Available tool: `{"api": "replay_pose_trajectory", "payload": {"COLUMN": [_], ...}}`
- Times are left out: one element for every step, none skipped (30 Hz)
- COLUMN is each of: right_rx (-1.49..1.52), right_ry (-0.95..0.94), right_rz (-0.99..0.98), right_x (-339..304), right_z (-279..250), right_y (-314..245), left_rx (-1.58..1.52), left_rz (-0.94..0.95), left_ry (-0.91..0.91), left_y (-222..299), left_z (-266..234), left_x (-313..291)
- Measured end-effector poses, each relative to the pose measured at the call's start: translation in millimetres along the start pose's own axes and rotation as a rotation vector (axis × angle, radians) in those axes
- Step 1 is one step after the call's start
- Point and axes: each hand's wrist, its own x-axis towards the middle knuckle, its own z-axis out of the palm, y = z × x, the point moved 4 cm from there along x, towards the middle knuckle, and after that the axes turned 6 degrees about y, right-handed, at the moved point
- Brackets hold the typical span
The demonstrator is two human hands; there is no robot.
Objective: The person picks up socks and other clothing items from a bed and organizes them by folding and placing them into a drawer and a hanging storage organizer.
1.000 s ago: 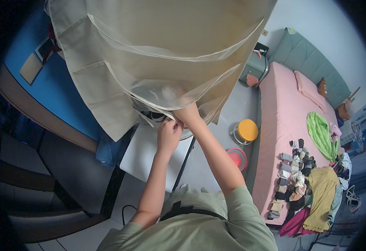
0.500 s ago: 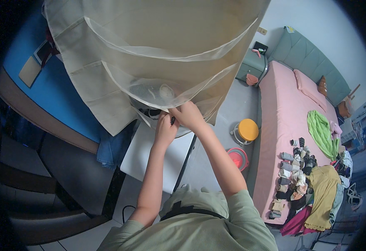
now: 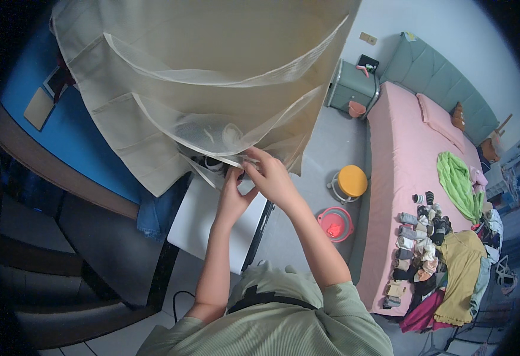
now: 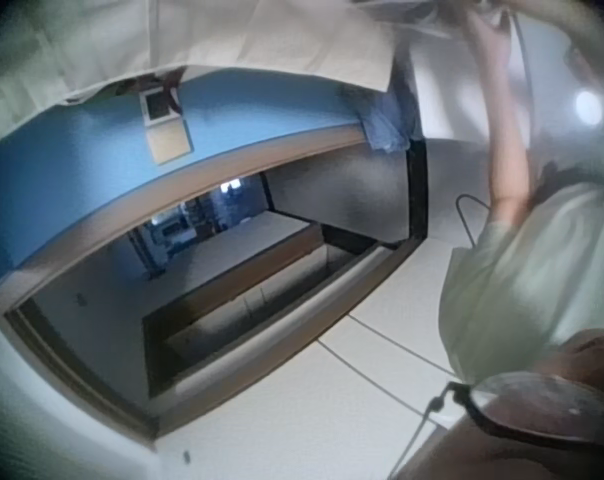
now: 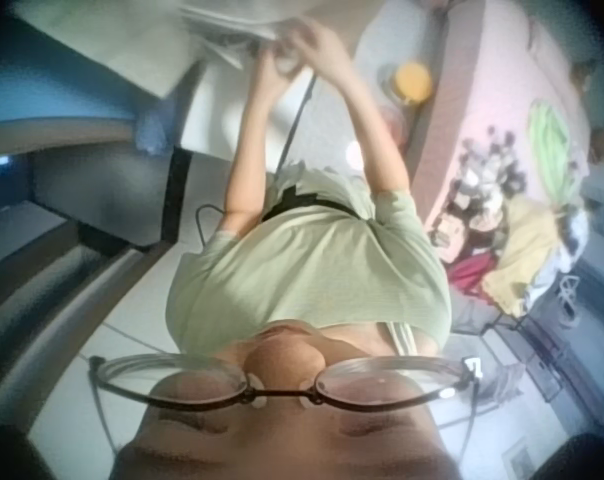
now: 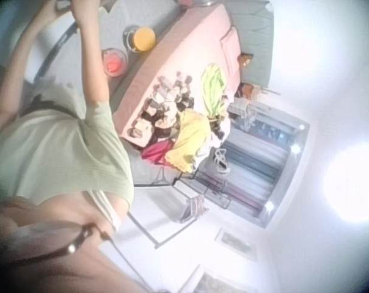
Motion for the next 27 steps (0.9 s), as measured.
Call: {"api": "replay_pose_trajectory", "payload": {"right_rx": [0.005, 0.009, 0.012, 0.036, 0.060, 0.083, 0.099, 0.116, 0.133, 0.128, 0.124, 0.119, 0.147, 0.148, 0.149, 0.150, 0.149, 0.158, 0.166, 0.173, 0.170, 0.166, 0.162, 0.160, 0.157, 0.154, 0.157], "right_ry": [0.002, 0.002, 0.002, 0.003, 0.004, 0.005, 0.000, -0.007, -0.015, -0.020, -0.025, -0.030, -0.022, -0.025, -0.028, -0.030, -0.035, -0.023, -0.011, 0.005, 0.006, 0.008, 0.010, 0.019, 0.028, 0.037, 0.044], "right_rz": [-0.009, -0.017, -0.026, -0.044, -0.062, -0.080, -0.082, -0.085, -0.087, -0.078, -0.067, -0.056, -0.040, -0.030, -0.020, -0.009, -0.005, -0.019, -0.031, -0.044, -0.032, -0.020, -0.006, 0.009, 0.025, 0.040, 0.045], "right_x": [-3.5, -6.9, -10.2, -13.7, -17.3, -20.9, -24.3, -27.6, -30.9, -34.4, -38.6, -42.7, -46.2, -50.1, -54.1, -58.4, -62.8, -67.3, -71.9, -76.5, -81.4, -86.5, -92.1, -97.8, -103.6, -109.7, -116.4], "right_z": [-2.5, -5.4, -8.2, -11.5, -15.5, -19.9, -24.6, -28.8, -33.3, -38.2, -43.7, -49.2, -55.0, -61.6, -68.9, -77.1, -86.0, -95.4, -105.0, -115.9, -127.4, -139.6, -151.9, -164.8, -177.6, -190.7, -203.8], "right_y": [-3.6, -6.8, -8.1, -7.7, -7.4, -6.8, -5.6, -4.4, -2.8, -0.4, 2.1, 4.6, 8.4, 11.2, 14.1, 17.0, 19.7, 23.0, 27.5, 31.5, 36.1, 40.6, 44.7, 48.0, 51.3, 54.8, 58.4], "left_rx": [-0.002, -0.016, -0.029, -0.042, -0.045, -0.057, -0.069, -0.079, -0.106, -0.132, -0.157, -0.183, -0.191, -0.190, -0.190, -0.190, -0.211, -0.223, -0.234, -0.247, -0.253, -0.253, -0.253, -0.253, -0.246, -0.237, -0.229], "left_rz": [-0.022, -0.038, -0.053, -0.069, -0.101, -0.119, -0.136, -0.154, -0.160, -0.173, -0.187, -0.200, -0.176, -0.183, -0.190, -0.196, -0.205, -0.210, -0.215, -0.218, -0.236, -0.235, -0.235, -0.235, -0.218, -0.216, -0.214], "left_ry": [-0.001, 0.012, 0.026, 0.039, 0.057, 0.069, 0.080, 0.095, 0.119, 0.127, 0.134, 0.141, 0.168, 0.176, 0.184, 0.190, 0.185, 0.183, 0.179, 0.173, 0.156, 0.138, 0.119, 0.099, 0.096, 0.080, 0.064], "left_y": [-0.4, 0.6, 2.2, 4.8, 7.6, 10.2, 12.4, 15.2, 19.6, 20.9, 21.9, 22.9, 24.1, 28.8, 35.8, 42.2, 47.6, 54.0, 61.1, 68.7, 75.7, 81.6, 88.1, 96.0, 106.1, 112.0, 117.0], "left_z": [0.0, -0.3, -0.5, -0.4, -0.1, 1.1, 2.7, 4.1, 5.5, 9.1, 12.8, 17.0, 21.6, 26.2, 30.7, 36.4, 44.1, 52.1, 60.8, 70.1, 80.7, 92.2, 103.6, 115.5, 126.4, 139.2, 151.7], "left_x": [-2.8, -5.2, -7.7, -10.4, -13.2, -15.9, -18.5, -21.0, -23.1, -25.3, -28.2, -31.3, -34.5, -37.1, -39.6, -42.2, -45.0, -47.6, -50.0, -52.0, -54.2, -56.8, -59.7, -62.0, -64.6, -67.7, -71.1]}}
